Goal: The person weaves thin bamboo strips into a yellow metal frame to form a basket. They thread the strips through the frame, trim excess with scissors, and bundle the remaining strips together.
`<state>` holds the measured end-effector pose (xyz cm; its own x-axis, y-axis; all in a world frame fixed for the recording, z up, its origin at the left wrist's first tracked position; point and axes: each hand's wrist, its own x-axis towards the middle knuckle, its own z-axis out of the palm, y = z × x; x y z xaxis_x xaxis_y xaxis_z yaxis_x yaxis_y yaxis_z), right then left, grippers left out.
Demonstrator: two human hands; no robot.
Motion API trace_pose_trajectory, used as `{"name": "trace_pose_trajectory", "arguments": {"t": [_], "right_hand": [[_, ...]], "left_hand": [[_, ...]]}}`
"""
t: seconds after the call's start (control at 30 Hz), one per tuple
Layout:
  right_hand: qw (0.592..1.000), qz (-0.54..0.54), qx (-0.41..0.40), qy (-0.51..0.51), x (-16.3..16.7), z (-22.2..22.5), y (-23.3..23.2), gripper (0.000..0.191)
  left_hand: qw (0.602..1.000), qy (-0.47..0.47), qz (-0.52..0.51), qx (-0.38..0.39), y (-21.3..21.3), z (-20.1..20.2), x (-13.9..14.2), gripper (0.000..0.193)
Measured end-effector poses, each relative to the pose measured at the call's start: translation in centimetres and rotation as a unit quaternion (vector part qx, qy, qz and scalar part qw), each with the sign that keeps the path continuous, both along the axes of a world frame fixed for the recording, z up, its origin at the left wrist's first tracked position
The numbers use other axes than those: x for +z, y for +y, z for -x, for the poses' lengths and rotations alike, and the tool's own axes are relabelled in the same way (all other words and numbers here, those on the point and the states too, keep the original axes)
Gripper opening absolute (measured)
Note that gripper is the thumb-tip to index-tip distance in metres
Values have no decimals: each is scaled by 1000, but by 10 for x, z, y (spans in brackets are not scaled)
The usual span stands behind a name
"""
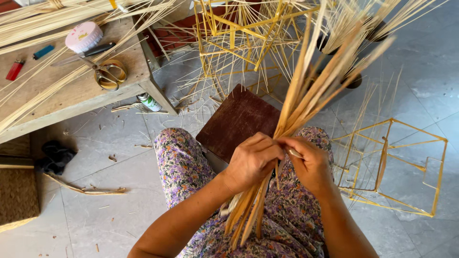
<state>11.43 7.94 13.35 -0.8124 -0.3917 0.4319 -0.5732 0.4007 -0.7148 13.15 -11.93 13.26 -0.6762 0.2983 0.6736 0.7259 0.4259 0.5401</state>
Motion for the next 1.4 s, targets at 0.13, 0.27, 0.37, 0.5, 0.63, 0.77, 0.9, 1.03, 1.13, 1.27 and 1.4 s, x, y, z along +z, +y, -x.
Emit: {"name": "trace_pose_trajectory", "arguments": {"t": [0.13, 0.27, 0.37, 0.5, 0.63, 0.77, 0.9, 1.03, 1.13, 1.27, 1.4], "right_hand": [[999, -28, -15, -39, -9, 2, -3, 30], [989, -21, 17, -147, -21, 14, 8, 29], [975, 0, 50, -218, -25, 23, 18, 18], [958, -3, 1, -288, -27, 21, 26, 16], [986, -11, -58, -154, -31, 2, 25, 13], [997, -33, -74, 4, -39, -5, 26, 13], [986, -104, -130, 26, -51, 2, 32, 12], [984, -56, -164, 30, -63, 2, 35, 12], [982, -40, -183, 31, -70, -9, 37, 13], [971, 1, -239, 13, -78, -19, 41, 10], [956, 206, -210, -17, -82, -34, 58, 13]], "left_hand": [[996, 61, 71, -7, -4, 3, 4, 24], [985, 125, 114, -26, -9, 11, -6, 27], [986, 135, 93, -33, -9, 15, -14, 30], [998, 53, 33, -16, -5, 10, -17, 24], [998, 48, 20, -32, -3, 2, -17, 23], [995, 54, 50, -63, 1, -4, -19, 19], [995, 34, 58, -67, 8, -14, -31, 19], [992, -123, -38, -13, 21, -24, -55, 22], [940, -321, -112, 12, 38, -30, -76, 58], [721, -630, -206, -201, 48, -32, -82, 61], [774, -590, -80, -214, 32, -18, -44, 38]]}}
